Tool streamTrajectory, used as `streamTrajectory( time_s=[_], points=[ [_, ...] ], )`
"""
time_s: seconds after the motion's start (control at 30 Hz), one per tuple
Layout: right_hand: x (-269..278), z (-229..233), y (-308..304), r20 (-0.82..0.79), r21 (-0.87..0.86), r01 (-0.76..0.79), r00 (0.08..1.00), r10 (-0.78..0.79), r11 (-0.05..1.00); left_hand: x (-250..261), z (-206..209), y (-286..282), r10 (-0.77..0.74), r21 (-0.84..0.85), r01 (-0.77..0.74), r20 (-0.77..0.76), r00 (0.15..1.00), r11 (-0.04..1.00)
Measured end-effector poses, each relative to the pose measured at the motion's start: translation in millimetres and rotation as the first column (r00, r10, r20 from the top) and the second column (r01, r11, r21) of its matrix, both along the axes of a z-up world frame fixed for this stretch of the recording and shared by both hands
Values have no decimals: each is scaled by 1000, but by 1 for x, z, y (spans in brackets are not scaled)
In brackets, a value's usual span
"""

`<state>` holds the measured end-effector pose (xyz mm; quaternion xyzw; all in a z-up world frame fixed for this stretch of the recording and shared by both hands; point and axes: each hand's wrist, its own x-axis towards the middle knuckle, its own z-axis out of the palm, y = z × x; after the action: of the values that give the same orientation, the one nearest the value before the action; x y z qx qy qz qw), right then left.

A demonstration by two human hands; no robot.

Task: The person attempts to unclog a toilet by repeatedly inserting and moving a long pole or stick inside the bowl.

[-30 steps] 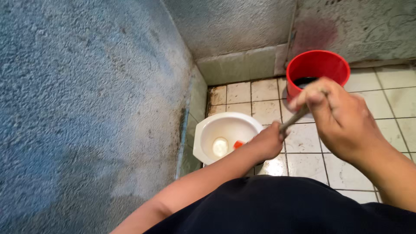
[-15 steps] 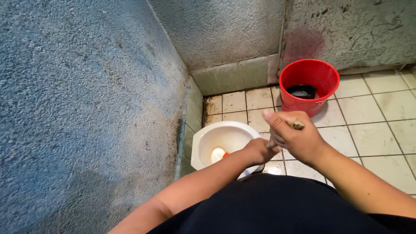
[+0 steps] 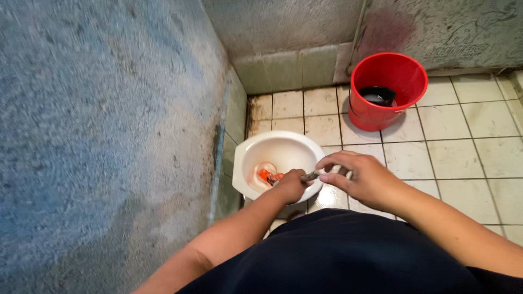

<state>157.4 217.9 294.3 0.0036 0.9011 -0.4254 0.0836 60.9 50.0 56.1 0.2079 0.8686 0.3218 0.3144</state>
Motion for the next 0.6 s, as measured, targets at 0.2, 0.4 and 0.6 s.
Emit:
streamTrajectory(
  time_s=[0.2,0.4,0.6],
  points=[
    [-30,-23,-24,-53,31,-298,953,299,954,-9,-32,-21,-49,133,34,108,993,990],
    [-62,-44,-59,68,53,-405,913,401,913,-24,-58,-60,-19,166,4,92,996,986],
    [-74,-62,-83,96,-135,-293,947,307,947,-34,-36,-86,83,-31,-82,48,995,996]
  ],
)
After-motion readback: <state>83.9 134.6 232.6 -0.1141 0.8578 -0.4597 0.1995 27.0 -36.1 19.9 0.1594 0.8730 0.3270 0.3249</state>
